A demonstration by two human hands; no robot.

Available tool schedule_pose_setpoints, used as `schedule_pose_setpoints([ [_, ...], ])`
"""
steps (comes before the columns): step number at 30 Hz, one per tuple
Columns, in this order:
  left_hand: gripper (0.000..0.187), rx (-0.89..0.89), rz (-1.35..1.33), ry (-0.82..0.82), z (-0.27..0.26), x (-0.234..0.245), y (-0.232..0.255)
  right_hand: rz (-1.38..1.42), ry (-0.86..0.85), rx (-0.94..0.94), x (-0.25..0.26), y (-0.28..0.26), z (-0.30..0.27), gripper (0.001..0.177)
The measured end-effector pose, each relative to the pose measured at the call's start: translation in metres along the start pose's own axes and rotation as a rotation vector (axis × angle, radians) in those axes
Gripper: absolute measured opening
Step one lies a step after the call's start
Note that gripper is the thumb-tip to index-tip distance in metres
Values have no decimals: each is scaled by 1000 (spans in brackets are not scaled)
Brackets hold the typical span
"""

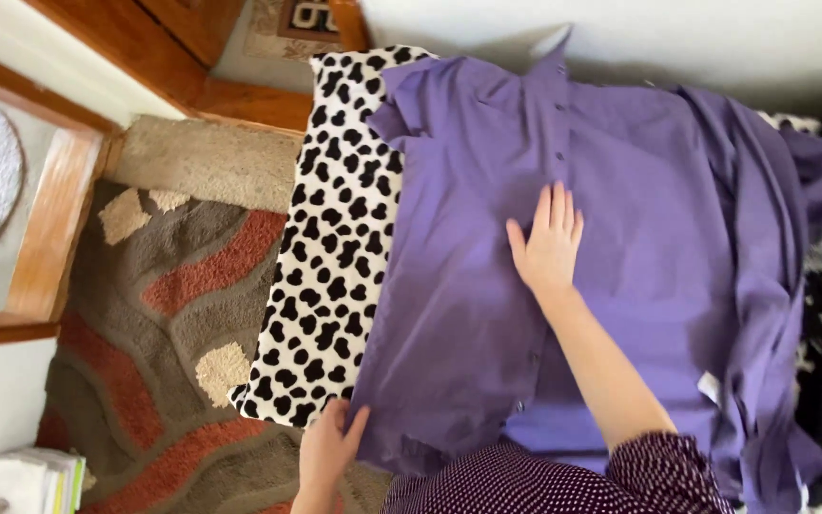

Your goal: The person folds a purple button-up shirt and a pink polo shirt on a leopard-print surface. They smooth each garment, fold sleeves and sides, then fold the shirts into neat rectangles and place them aside.

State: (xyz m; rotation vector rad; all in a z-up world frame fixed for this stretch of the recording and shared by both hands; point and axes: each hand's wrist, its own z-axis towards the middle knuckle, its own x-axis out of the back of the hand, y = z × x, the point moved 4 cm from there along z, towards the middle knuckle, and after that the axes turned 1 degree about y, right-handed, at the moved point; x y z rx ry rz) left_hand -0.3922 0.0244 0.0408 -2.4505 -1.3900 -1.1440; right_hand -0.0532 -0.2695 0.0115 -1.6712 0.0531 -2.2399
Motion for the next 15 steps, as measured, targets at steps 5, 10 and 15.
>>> schedule_pose_setpoints([
  [5, 54, -158, -30, 107, 5, 8, 43, 240, -92, -189, 40, 13, -125, 77],
  [10, 36, -191, 2, 157, 15, -8, 46, 374, -555, -658, 77, -2, -201, 46],
  [15, 36, -234, -86, 262, 13, -16, 24, 415, -708, -648, 81, -11, -250, 42],
])
